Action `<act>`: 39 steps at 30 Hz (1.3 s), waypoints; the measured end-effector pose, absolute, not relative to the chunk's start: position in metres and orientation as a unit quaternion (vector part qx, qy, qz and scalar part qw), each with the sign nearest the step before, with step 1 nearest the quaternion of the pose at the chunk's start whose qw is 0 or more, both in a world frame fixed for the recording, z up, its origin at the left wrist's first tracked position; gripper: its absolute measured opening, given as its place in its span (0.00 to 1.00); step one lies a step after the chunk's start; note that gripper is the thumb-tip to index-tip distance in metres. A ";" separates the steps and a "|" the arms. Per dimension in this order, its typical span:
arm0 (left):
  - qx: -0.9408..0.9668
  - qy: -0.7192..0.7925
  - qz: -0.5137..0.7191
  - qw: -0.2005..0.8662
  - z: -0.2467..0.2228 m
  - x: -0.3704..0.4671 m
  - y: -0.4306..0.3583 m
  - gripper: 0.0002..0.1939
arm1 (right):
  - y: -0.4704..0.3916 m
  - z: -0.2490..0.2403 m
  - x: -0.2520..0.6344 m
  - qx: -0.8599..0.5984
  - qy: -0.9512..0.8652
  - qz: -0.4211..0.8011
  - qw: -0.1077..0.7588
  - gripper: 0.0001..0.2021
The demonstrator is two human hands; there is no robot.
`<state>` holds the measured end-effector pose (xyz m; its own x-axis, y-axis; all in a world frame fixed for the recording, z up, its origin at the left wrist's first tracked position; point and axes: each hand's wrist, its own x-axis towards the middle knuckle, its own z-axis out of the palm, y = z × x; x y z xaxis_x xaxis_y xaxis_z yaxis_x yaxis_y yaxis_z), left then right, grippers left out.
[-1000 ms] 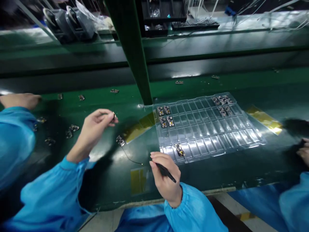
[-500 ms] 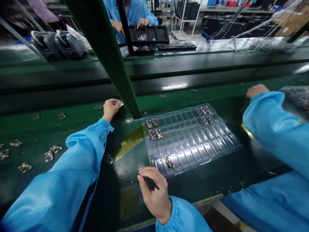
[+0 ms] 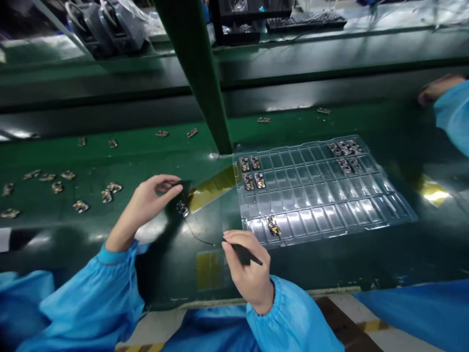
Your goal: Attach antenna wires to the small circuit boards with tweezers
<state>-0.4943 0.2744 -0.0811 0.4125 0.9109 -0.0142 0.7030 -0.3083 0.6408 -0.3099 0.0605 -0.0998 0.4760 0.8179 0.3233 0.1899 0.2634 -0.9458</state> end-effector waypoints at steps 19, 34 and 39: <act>0.695 0.550 0.264 0.381 -0.093 -0.539 0.224 0.18 | 0.041 -0.093 -0.310 -0.616 -0.433 0.275 0.598 0.06; 0.753 0.254 0.054 0.605 -0.071 -0.498 0.105 0.12 | 0.018 -0.105 -0.320 -0.677 -0.430 0.331 0.497 0.04; 0.896 0.225 0.015 0.383 -0.074 -0.508 0.087 0.20 | 0.019 -0.105 -0.318 -0.676 -0.433 0.342 0.488 0.06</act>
<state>-0.5079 0.0868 -0.0737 0.8980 0.4152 -0.1458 0.3925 -0.6057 0.6921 -0.3178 0.0186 -0.1048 0.3908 0.9196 -0.0399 0.2511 -0.1482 -0.9565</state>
